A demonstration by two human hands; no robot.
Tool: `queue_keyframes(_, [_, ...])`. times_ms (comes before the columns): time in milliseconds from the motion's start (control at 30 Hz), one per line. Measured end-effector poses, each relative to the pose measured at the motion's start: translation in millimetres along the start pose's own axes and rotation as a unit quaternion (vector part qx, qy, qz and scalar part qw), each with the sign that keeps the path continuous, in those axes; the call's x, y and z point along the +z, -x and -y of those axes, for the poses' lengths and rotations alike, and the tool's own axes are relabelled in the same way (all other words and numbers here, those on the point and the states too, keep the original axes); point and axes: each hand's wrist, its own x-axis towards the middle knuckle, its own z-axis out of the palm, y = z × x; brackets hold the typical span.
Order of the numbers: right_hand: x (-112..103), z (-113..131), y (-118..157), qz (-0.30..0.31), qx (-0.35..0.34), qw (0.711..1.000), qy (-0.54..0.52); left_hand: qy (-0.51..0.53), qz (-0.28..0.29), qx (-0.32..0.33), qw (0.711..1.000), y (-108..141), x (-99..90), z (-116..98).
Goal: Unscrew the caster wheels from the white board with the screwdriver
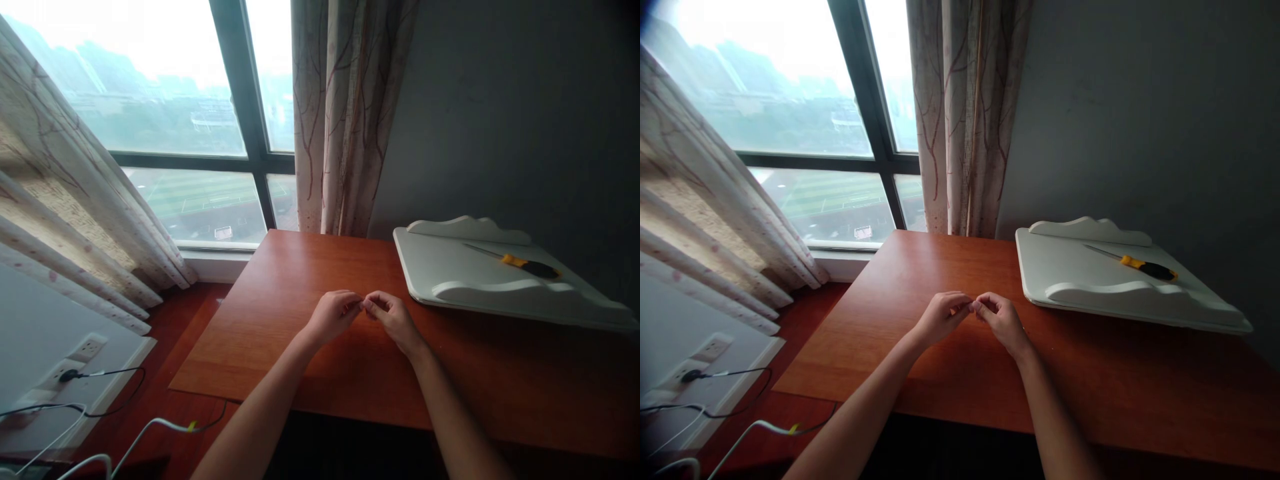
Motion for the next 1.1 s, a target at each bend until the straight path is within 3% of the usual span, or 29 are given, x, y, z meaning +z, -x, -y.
queue_keyframes(700, [1.6,1.3,0.2,-0.009,-0.010,1.000,0.014,0.011,-0.001,-0.009,1.000,-0.6,0.0,0.9])
queue_keyframes(1000, [2.2,-3.8,-2.4,-0.032,-0.024,0.998,0.050,0.063,-0.063,-0.049,0.995,-0.9,3.3,2.0])
queue_keyframes(1100, [1.7,-5.5,-3.0,-0.033,-0.034,0.997,0.060,0.094,-0.059,-0.058,0.992,-0.9,4.0,2.4])
